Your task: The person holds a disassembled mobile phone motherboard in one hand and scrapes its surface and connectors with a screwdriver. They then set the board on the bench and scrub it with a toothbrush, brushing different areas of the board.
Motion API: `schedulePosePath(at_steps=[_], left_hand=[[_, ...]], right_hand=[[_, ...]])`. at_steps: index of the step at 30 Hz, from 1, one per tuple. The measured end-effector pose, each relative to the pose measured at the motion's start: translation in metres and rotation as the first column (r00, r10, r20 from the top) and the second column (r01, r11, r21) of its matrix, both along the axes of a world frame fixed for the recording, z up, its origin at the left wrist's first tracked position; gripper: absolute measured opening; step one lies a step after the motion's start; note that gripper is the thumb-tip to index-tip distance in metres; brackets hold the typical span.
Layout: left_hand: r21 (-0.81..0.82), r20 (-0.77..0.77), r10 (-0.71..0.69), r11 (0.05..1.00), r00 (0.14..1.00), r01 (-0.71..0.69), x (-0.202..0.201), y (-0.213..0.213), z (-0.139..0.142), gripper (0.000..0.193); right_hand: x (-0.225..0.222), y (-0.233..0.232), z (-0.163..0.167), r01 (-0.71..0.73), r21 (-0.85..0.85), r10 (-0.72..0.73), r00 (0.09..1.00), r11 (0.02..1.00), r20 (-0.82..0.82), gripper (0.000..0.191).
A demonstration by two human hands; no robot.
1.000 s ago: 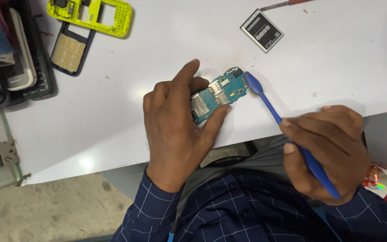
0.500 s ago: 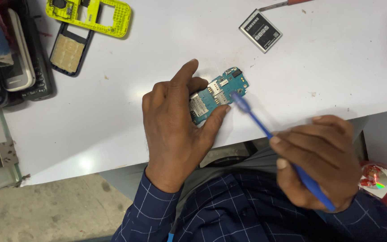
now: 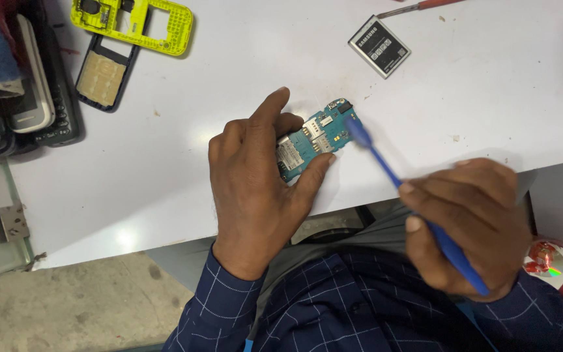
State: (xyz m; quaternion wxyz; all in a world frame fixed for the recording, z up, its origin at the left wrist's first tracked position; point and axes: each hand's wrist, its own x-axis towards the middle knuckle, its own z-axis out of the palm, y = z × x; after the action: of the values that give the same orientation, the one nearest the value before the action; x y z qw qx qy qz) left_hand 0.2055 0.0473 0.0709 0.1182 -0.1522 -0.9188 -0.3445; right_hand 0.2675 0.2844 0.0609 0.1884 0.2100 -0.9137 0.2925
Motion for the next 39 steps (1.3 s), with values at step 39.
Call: schedulePosePath(at_steps=[39], left_hand=[[0.008, 0.004, 0.000, 1.000, 1.000, 0.000, -0.001, 0.000, 0.001, 0.074]], right_hand=[[-0.027, -0.019, 0.019, -0.030, 0.023, 0.030, 1.000, 0.999, 0.005, 0.023]])
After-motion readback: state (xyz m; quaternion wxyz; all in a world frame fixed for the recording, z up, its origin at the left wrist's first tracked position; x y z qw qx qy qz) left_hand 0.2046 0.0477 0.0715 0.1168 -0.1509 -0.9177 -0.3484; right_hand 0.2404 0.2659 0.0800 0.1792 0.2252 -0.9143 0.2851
